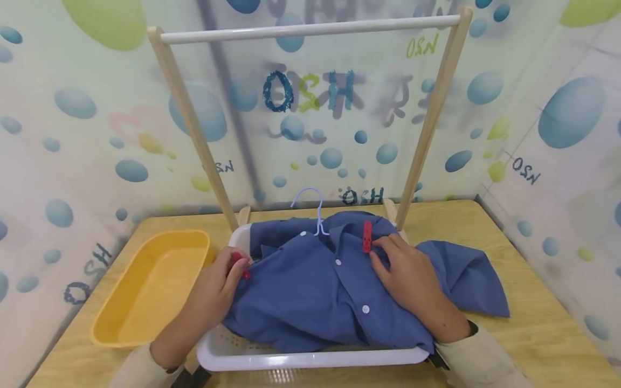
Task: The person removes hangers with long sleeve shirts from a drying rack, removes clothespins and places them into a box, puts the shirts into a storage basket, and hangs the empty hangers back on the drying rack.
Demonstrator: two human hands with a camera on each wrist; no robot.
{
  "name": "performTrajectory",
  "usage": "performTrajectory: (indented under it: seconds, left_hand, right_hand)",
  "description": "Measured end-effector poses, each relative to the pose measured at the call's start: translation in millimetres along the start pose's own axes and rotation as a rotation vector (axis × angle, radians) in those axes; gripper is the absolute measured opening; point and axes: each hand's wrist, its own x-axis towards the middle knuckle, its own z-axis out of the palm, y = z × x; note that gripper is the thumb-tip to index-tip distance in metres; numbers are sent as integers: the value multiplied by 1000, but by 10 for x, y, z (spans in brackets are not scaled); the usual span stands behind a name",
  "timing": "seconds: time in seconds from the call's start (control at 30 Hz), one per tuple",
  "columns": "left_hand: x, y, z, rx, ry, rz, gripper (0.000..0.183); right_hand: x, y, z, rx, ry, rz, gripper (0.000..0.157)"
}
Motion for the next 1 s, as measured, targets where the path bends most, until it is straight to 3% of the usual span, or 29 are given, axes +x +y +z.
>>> performTrajectory:
  seconds: [0.37, 0.63, 1.0]
  left_hand:
    - [-19, 2, 31, -24, -35, -36, 22]
    - [-23, -4, 34, -43, -42, -40, 21]
    - [-10, -2, 25, -32, -33, -49, 16]
  right_hand:
    - [-26, 25, 20, 3, 11, 8, 22]
    - [-27, 34, 13, 15, 62, -20, 25]
    - [-8, 35, 18, 16, 56, -16, 25]
